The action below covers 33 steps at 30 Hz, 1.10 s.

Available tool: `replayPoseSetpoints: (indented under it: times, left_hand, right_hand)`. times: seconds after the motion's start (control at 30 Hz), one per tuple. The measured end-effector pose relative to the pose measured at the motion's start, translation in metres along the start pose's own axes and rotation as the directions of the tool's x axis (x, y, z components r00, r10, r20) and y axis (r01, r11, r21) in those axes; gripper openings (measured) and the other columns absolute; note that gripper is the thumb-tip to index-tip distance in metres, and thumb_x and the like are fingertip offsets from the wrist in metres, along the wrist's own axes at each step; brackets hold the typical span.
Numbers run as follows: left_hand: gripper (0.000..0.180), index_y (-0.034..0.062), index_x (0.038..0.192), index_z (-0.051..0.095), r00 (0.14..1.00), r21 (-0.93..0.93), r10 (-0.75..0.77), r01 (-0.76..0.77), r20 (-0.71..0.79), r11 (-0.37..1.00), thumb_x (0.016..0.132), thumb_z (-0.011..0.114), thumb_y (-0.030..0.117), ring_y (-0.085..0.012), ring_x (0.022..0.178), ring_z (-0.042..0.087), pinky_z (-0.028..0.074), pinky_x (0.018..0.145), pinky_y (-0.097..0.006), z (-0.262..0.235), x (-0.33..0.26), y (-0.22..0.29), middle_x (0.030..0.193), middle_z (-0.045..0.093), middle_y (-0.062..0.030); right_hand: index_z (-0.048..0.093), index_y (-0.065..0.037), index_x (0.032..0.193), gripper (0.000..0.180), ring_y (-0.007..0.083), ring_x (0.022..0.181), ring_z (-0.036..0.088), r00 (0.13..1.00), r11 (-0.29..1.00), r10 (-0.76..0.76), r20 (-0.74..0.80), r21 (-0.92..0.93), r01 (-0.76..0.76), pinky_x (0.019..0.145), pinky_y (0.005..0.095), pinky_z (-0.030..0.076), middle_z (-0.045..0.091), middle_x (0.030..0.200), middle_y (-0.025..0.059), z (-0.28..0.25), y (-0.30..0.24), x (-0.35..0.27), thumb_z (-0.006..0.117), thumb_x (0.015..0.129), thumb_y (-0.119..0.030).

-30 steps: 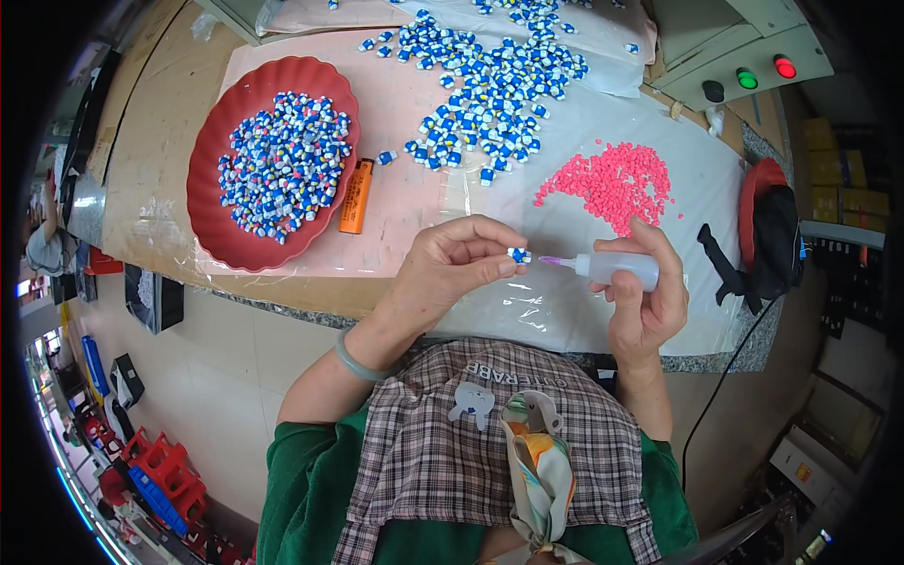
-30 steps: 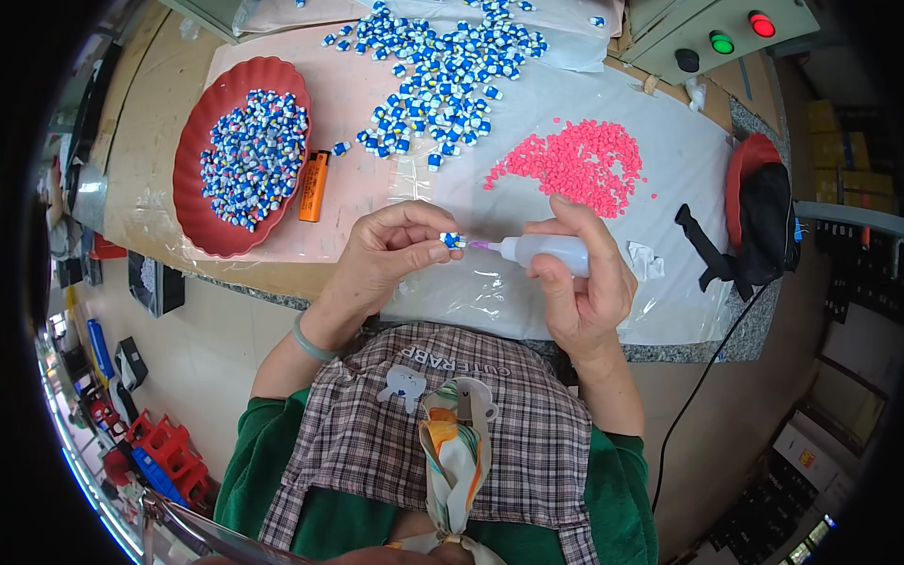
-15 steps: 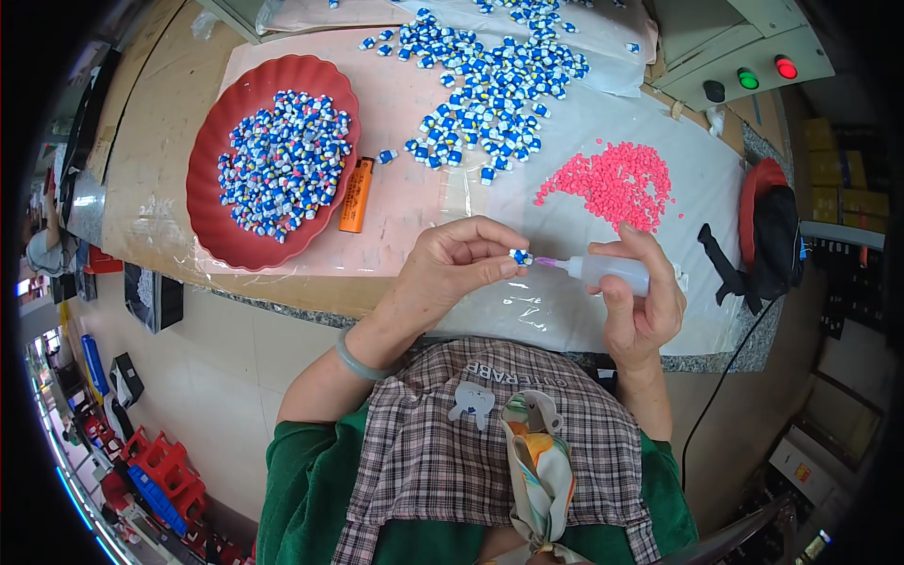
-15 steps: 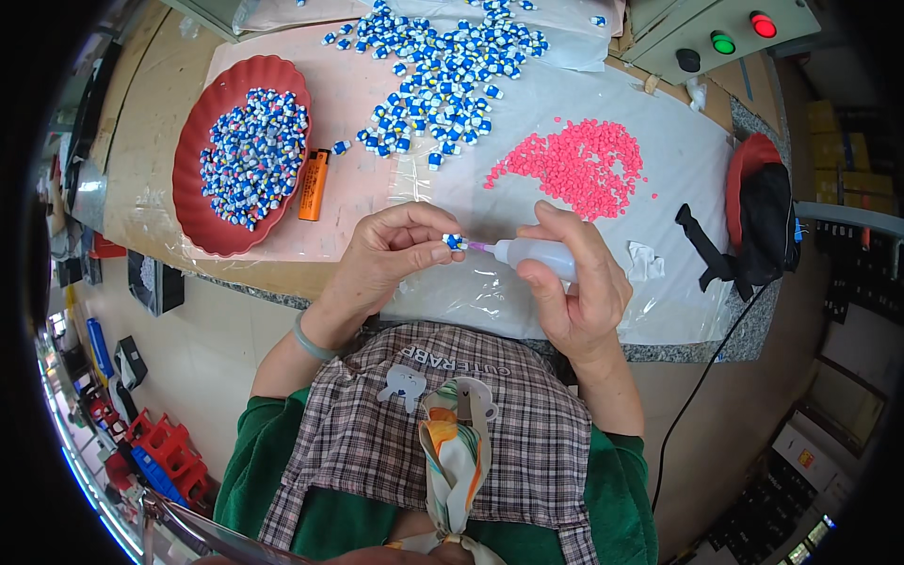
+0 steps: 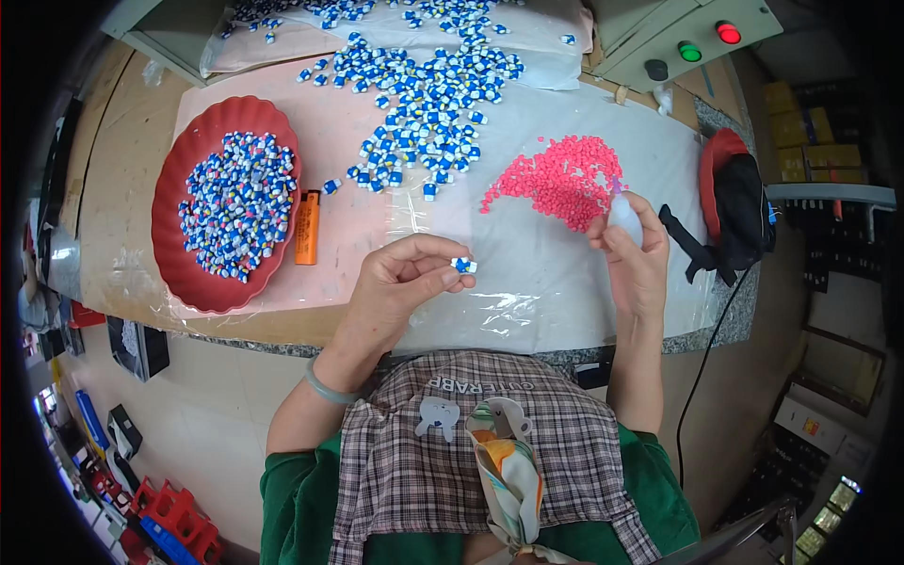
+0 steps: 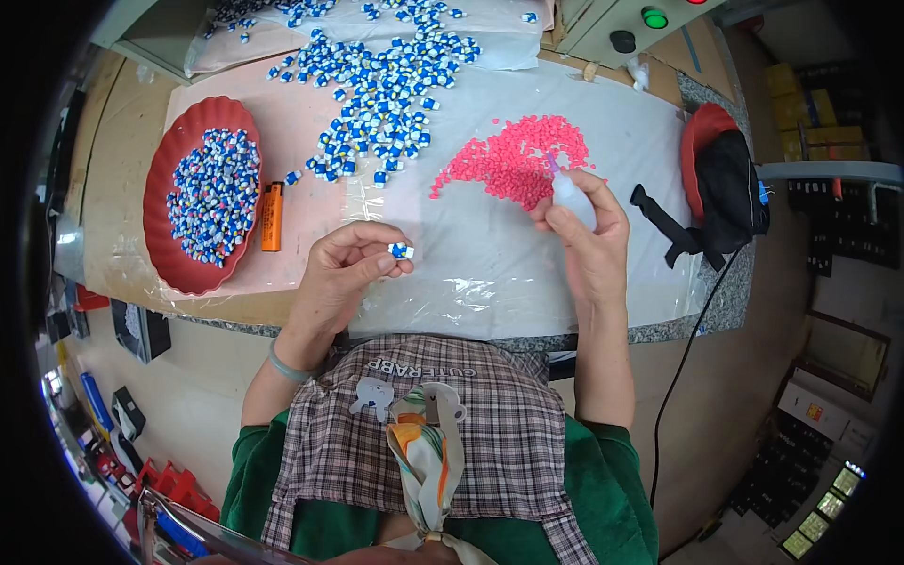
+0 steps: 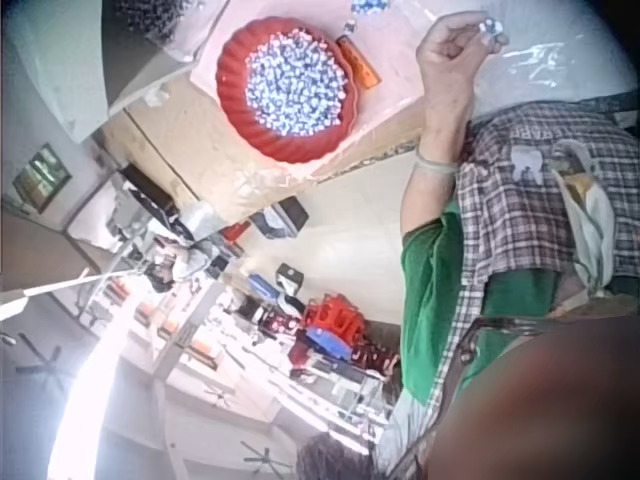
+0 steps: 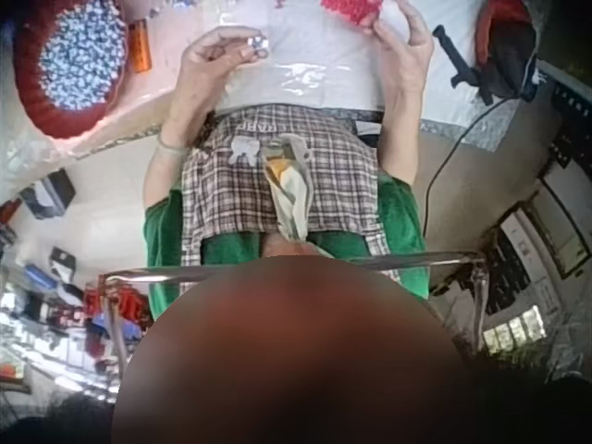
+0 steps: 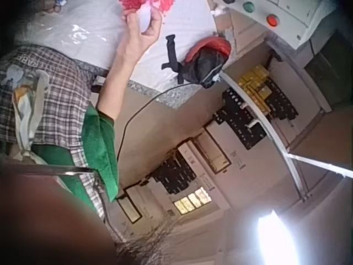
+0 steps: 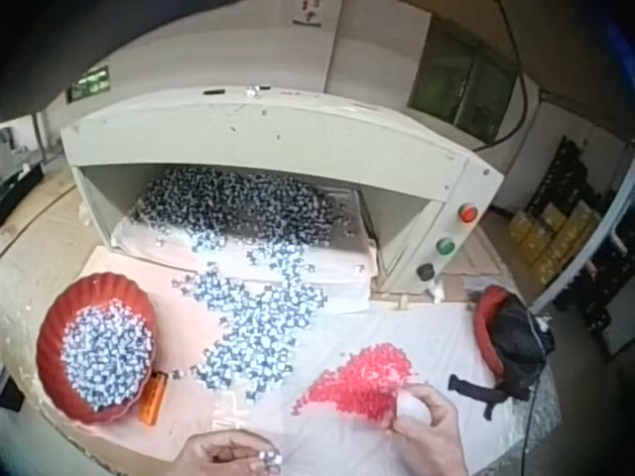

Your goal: Applying glue to small blue components and organizing them on a workstation.

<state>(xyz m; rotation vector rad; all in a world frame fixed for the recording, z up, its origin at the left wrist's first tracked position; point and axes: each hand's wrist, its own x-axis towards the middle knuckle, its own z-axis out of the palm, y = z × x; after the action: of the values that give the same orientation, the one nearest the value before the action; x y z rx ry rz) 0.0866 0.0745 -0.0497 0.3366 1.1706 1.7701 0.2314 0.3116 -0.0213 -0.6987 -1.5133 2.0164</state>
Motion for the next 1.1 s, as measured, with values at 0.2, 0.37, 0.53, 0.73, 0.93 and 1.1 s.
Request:
replayPoseSetpoints:
  times: [0.2, 0.37, 0.53, 0.73, 0.93, 1.1]
  left_hand:
    - [0.019, -0.0020, 0.107, 0.063, 1.000, 0.014, -0.022, 0.022, 0.014, 1.000, 0.088, 0.064, 0.001, -0.0175, 0.089, 0.068, 0.055, 0.081, -0.028, 0.003, 0.002, 0.001, 0.102, 0.067, -0.0108]
    - [0.019, -0.0017, 0.108, 0.064, 1.000, -0.023, -0.008, 0.008, 0.016, 1.000, 0.088, 0.063, -0.001, -0.0172, 0.092, 0.068, 0.054, 0.082, -0.027, -0.002, 0.001, 0.000, 0.101, 0.068, -0.0093]
    - [0.019, -0.0016, 0.108, 0.064, 1.000, -0.022, -0.023, 0.023, 0.010, 1.000, 0.088, 0.063, -0.001, -0.0172, 0.092, 0.069, 0.054, 0.082, -0.027, 0.000, 0.002, 0.000, 0.100, 0.068, -0.0092]
    - [0.019, -0.0016, 0.107, 0.064, 0.999, -0.013, -0.033, 0.033, 0.017, 0.999, 0.088, 0.064, -0.001, -0.0170, 0.091, 0.069, 0.054, 0.081, -0.027, -0.001, 0.001, -0.001, 0.100, 0.068, -0.0094]
    - [0.019, -0.0017, 0.106, 0.064, 0.999, -0.010, -0.036, 0.036, 0.005, 0.999, 0.088, 0.064, 0.000, -0.0166, 0.087, 0.068, 0.054, 0.078, -0.026, 0.001, -0.001, -0.002, 0.100, 0.068, -0.0100]
    - [0.018, -0.0022, 0.106, 0.064, 0.999, -0.024, -0.040, 0.040, -0.005, 0.999, 0.088, 0.063, -0.002, -0.0166, 0.088, 0.068, 0.054, 0.079, -0.026, -0.001, -0.004, 0.000, 0.099, 0.068, -0.0096]
  right_hand:
    - [0.057, -0.003, 0.104, 0.026, 0.0139, 0.075, 0.057, 0.993, 0.739, -0.090, -0.070, -0.673, 0.020, 0.069, 0.0246, 0.045, 0.062, 0.087, 0.0048, -0.012, 0.020, 0.002, 0.068, 0.081, -0.002]
    - [0.061, 0.002, 0.094, 0.017, 0.0216, 0.075, 0.060, 0.951, 0.407, -0.304, 0.064, -0.894, 0.190, 0.072, 0.0310, 0.047, 0.062, 0.085, 0.0110, -0.013, 0.010, 0.005, 0.068, 0.078, -0.001]
    - [0.063, 0.002, 0.097, 0.020, 0.0278, 0.078, 0.062, 0.950, 0.342, -0.302, 0.078, -0.921, 0.185, 0.074, 0.0342, 0.048, 0.062, 0.088, 0.0135, -0.010, 0.004, 0.002, 0.067, 0.078, 0.000]
    - [0.064, 0.001, 0.093, 0.017, 0.0290, 0.078, 0.063, 0.950, 0.391, -0.292, 0.114, -0.892, 0.227, 0.072, 0.0348, 0.048, 0.062, 0.087, 0.0137, 0.009, 0.011, 0.002, 0.069, 0.077, -0.002]
    - [0.066, -0.001, 0.093, 0.018, 0.0274, 0.078, 0.064, 0.925, 0.451, -0.219, 0.309, -0.809, 0.377, 0.069, 0.0339, 0.050, 0.063, 0.085, 0.0116, 0.043, 0.031, 0.005, 0.071, 0.075, -0.002]
    - [0.067, -0.001, 0.094, 0.020, 0.0263, 0.078, 0.064, 0.906, 0.441, -0.219, 0.362, -0.792, 0.423, 0.069, 0.0339, 0.050, 0.063, 0.086, 0.0107, 0.059, 0.041, 0.015, 0.072, 0.075, -0.001]
